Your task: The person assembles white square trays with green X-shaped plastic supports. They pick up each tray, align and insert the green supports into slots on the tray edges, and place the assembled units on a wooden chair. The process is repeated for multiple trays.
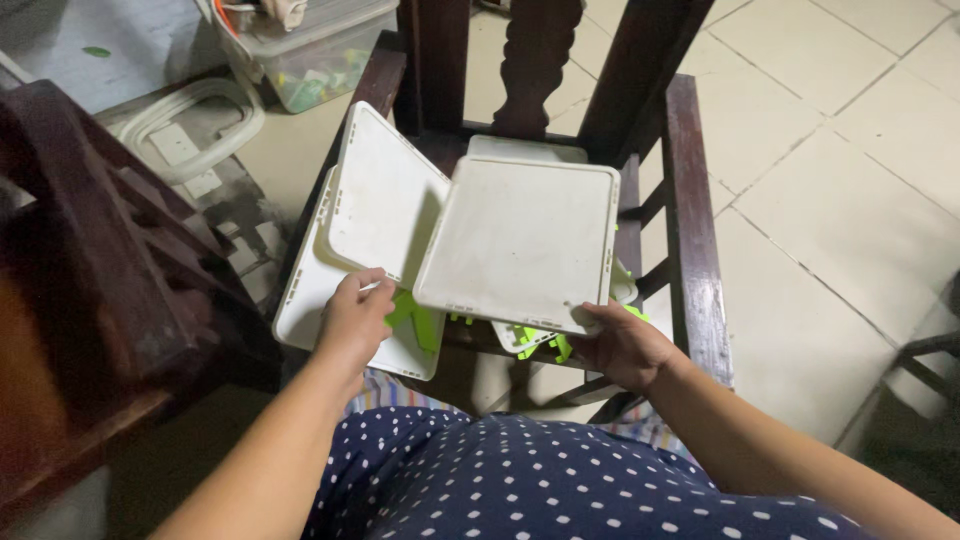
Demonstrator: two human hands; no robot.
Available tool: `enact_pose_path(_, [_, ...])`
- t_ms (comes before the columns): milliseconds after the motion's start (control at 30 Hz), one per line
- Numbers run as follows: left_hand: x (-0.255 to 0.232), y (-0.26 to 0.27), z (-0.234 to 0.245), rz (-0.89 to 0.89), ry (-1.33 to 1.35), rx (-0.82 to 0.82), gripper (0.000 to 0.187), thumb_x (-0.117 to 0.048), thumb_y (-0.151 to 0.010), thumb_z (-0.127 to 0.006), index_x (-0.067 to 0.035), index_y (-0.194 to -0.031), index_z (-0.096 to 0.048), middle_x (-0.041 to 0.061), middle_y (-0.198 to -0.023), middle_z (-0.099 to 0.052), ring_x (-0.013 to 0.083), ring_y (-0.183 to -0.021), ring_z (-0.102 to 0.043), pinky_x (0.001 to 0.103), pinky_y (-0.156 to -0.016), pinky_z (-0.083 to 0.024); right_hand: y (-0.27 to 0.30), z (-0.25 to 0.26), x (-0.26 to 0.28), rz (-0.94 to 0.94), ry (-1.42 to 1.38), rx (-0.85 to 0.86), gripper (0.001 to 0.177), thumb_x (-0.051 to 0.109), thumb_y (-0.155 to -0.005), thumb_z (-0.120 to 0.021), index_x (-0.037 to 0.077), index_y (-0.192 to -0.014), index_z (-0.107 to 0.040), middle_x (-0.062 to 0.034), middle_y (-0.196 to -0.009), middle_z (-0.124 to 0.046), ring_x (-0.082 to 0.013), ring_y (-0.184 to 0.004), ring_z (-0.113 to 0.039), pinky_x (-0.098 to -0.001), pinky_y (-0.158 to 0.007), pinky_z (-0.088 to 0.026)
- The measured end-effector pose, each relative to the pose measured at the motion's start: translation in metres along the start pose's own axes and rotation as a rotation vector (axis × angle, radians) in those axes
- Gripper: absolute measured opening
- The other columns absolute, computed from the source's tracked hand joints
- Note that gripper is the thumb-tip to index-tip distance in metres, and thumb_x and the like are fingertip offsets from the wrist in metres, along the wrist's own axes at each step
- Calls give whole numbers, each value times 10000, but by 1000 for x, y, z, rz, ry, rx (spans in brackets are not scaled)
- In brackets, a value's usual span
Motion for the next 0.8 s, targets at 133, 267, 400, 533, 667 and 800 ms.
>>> enact_pose_path(133, [-12,2,-10,91,212,119,591,-438,-951,-582,-130,-1452,-519,99,-1355,-633,158,-1134,-622,368,-878,-547,23,-8,12,-12,-13,89,312,194,-888,-670,71,-1165,-599,-95,-1145,-678,-279,-1066,-689,-483,-1023,-555])
enact_pose_path(267, [-24,9,-11,146,95,107,674,-433,-916,-649,-131,-1492,-475,138,-1372,-628,233,-1187,-615,426,-919,-539,36,-12,17,-15,-5,60,326,167,-882,-636,37,-1175,-582,-134,-1148,-689,-309,-1076,-699,-524,-1045,-550])
enact_pose_path(400, [-24,14,-6,115,80,146,681,-333,-887,-696,-109,-1482,-453,105,-1382,-658,235,-1223,-621,422,-954,-515,39,-24,17,-75,-30,86,393,174,-896,-619,-55,-1212,-577,-202,-1182,-670,-329,-1063,-691,-532,-1034,-535])
enact_pose_path(533, [-15,16,-4,109,292,264,583,-185,-920,-641,-48,-1465,-488,139,-1367,-661,249,-1218,-645,385,-986,-523,40,-39,11,-95,25,81,415,186,-913,-632,-33,-1257,-554,-172,-1211,-666,-302,-1124,-662,-474,-1071,-512])
enact_pose_path(667, [-11,19,2,70,503,223,577,-129,-937,-594,-63,-1487,-432,142,-1377,-642,251,-1226,-629,381,-1000,-507,28,-39,6,-88,57,52,436,337,-909,-566,60,-1246,-580,-101,-1077,-723,-247,-1034,-665,-402,-959,-520])
enact_pose_path(800, [-9,19,18,28,421,92,550,-129,-946,-578,-83,-1479,-450,128,-1363,-652,218,-1229,-629,349,-1015,-488,-11,-6,-12,-128,128,-121,326,408,-1020,-538,117,-1146,-613,-27,-879,-623,-208,-913,-615,-392,-896,-536])
Point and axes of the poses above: each hand's wrist, its own y-axis away from the middle knuckle, its own z-axis out of the back of the hand, x = y × z, the point moved 2 cm from there along -y, towards the middle knuckle
